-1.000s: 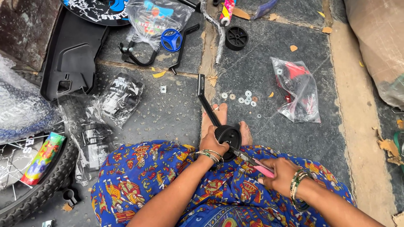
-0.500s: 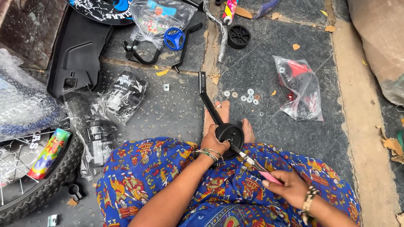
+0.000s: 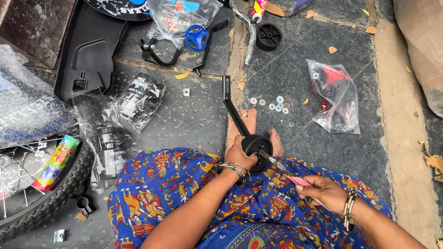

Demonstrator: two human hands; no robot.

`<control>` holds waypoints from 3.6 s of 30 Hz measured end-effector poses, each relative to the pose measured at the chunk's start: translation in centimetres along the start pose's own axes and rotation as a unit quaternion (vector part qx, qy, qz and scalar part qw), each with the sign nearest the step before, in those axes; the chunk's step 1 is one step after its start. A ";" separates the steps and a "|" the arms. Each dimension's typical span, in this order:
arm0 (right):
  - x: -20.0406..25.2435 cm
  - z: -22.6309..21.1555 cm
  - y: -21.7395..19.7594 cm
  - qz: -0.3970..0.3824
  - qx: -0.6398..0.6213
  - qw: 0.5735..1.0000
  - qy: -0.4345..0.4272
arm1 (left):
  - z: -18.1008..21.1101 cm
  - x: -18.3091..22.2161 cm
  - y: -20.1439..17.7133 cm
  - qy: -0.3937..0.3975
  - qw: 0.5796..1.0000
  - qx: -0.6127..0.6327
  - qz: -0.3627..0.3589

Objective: Assembling training wheels onto a bicycle component using pliers and fasteners.

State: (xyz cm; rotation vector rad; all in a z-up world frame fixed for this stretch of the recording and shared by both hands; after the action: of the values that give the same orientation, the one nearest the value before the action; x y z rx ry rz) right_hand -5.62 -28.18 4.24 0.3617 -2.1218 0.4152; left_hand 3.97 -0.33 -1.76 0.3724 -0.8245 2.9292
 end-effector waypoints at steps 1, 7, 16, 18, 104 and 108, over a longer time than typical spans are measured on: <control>-0.1 -0.1 -0.1 0.001 -0.004 1.000 0.008 | 0.1 0.0 -0.1 -0.006 1.000 -0.012 -0.003; 0.0 -0.6 0.5 -0.011 0.019 0.999 0.029 | 0.3 0.0 -0.1 -0.014 1.000 -0.018 -0.014; 4.3 -7.5 4.6 0.060 0.287 0.955 -0.044 | 0.7 -0.1 -0.1 -0.012 1.000 -0.019 -0.019; 5.1 -8.4 5.2 0.084 0.348 0.932 -0.065 | 0.8 -0.1 -0.3 -0.012 1.000 -0.017 -0.023; 6.5 -11.2 8.4 0.048 0.347 0.936 -0.023 | -0.5 -0.9 -0.1 -0.027 0.995 0.073 -0.055; 3.7 -6.7 6.6 0.038 0.314 0.941 -0.123 | -0.7 -1.2 0.0 -0.006 0.994 0.095 -0.054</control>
State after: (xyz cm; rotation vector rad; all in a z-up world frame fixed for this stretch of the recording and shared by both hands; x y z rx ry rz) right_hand -5.40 -19.76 9.86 0.7262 -2.2054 1.1530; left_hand 4.95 0.07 -2.62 0.4321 -0.5084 2.9131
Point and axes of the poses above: each hand's wrist, its own x-axis away from the middle knuckle, its own y-axis out of the palm, z = x × y, the point moved 5 cm from there along -x, towards the middle knuckle, and after that the axes turned 5 degrees about -x, right-handed, at the moved point
